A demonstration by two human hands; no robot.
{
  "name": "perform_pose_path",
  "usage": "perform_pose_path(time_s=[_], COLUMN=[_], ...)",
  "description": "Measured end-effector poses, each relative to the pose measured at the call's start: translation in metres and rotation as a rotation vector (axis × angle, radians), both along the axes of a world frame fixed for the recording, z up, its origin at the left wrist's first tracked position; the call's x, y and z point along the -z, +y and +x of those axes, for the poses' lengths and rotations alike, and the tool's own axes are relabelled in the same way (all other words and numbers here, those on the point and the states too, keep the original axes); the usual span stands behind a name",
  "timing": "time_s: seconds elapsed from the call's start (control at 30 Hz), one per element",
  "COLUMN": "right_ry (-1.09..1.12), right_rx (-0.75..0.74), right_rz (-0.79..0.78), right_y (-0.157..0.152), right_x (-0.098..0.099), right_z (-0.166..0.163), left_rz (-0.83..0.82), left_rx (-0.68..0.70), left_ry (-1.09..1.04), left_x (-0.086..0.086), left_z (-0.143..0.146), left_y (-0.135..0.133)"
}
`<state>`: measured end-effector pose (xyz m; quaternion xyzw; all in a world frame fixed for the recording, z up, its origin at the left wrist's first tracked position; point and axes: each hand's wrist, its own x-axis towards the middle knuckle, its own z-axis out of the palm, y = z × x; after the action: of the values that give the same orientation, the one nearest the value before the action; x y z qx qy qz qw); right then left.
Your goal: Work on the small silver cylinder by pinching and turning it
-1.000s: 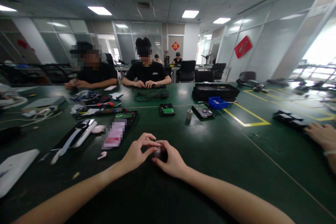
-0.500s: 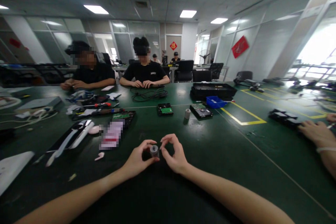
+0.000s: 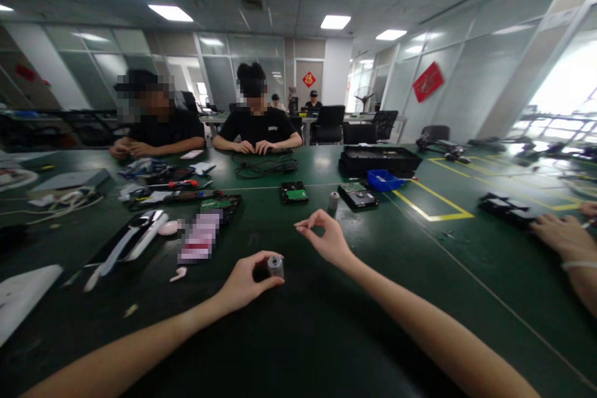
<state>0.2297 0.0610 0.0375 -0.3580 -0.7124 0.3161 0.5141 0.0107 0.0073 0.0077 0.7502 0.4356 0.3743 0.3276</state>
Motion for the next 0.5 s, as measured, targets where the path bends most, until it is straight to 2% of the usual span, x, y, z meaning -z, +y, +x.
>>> perform_pose_path(time_s=[0.13, 0.27, 0.37, 0.5], right_ry=[-0.17, -0.284, -0.307, -0.2], right_rx=[-0.009, -0.028, 0.006, 0.046], right_rz=[-0.126, -0.126, -0.127, -0.163], right_y=[0.024, 0.024, 0.021, 0.008], right_x=[0.027, 0.047, 0.047, 0.027], right_z=[0.044, 0.059, 0.058, 0.037], left_rz=[0.005, 0.021, 0.022, 0.01], left_rx=[-0.008, 0.011, 0.004, 0.001], left_ry=[0.018, 0.003, 0.0, 0.003], left_x=[0.0, 0.0, 0.0, 0.002], left_z=[-0.001, -0.001, 0.0, -0.001], left_y=[0.0, -0.001, -0.002, -0.001])
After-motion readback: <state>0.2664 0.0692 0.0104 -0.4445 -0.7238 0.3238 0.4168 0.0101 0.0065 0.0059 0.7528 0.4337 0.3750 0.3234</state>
